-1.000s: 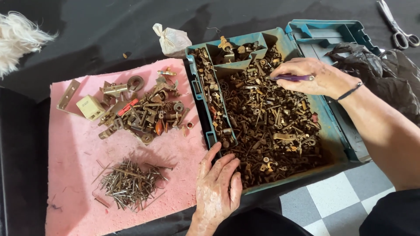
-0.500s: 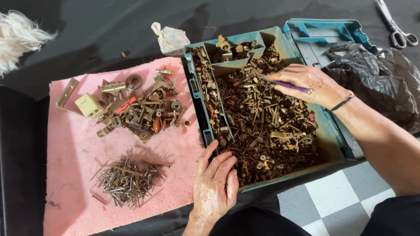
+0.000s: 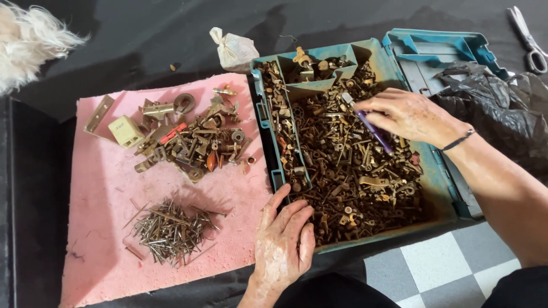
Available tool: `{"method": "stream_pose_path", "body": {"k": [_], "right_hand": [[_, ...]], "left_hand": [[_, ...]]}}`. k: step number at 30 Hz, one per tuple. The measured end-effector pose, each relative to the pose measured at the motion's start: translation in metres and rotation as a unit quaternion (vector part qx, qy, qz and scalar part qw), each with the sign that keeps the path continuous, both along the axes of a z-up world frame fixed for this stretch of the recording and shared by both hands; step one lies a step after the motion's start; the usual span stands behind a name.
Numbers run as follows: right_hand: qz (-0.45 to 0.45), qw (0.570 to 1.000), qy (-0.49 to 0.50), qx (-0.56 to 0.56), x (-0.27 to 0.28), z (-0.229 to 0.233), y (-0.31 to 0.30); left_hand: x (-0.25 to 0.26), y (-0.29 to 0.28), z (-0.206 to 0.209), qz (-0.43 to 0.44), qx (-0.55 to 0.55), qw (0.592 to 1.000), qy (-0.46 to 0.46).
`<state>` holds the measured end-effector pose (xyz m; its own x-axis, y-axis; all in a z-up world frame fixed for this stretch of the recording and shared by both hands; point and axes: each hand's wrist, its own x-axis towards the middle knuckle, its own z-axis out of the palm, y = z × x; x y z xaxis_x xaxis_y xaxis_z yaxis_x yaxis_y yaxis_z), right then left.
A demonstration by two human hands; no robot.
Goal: Sorting various small metal hardware components like screws, hinges, and brackets from a toolbox onto a workspace mat.
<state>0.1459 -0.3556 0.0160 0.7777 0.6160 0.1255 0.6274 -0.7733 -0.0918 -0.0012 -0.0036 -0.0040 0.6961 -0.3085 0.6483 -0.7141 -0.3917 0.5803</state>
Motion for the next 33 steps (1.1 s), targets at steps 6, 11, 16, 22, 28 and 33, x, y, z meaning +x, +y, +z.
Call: {"method": "stream_pose_path", "body": {"k": [6,11,16,22,28,33], "right_hand": [[-0.162,0.978,0.131,0.020,-0.011,0.013,0.035],[-0.214,0.959,0.165,0.082,-0.005,0.003,0.033],[-0.174,0.973,-0.149,-0.042,0.000,0.003,0.031],[-0.323,0.941,0.091,-0.034,0.029,0.025,0.072],[-0.340,0.936,0.065,-0.053,0.064,-0.033,0.060],[-0.382,0.905,0.188,0.002,0.050,-0.001,0.077]], "left_hand": [[0.000,0.000,0.001,-0.001,0.008,1.000,-0.001],[0.000,0.001,0.000,0.004,0.003,1.000,0.003],[0.001,0.000,0.001,0.000,-0.001,1.000,-0.013],[0.000,0.001,0.002,-0.001,-0.005,1.000,-0.006],[-0.001,0.001,0.003,0.000,-0.002,1.000,0.002],[-0.002,0.002,0.003,-0.005,-0.011,1.000,-0.003]]}}
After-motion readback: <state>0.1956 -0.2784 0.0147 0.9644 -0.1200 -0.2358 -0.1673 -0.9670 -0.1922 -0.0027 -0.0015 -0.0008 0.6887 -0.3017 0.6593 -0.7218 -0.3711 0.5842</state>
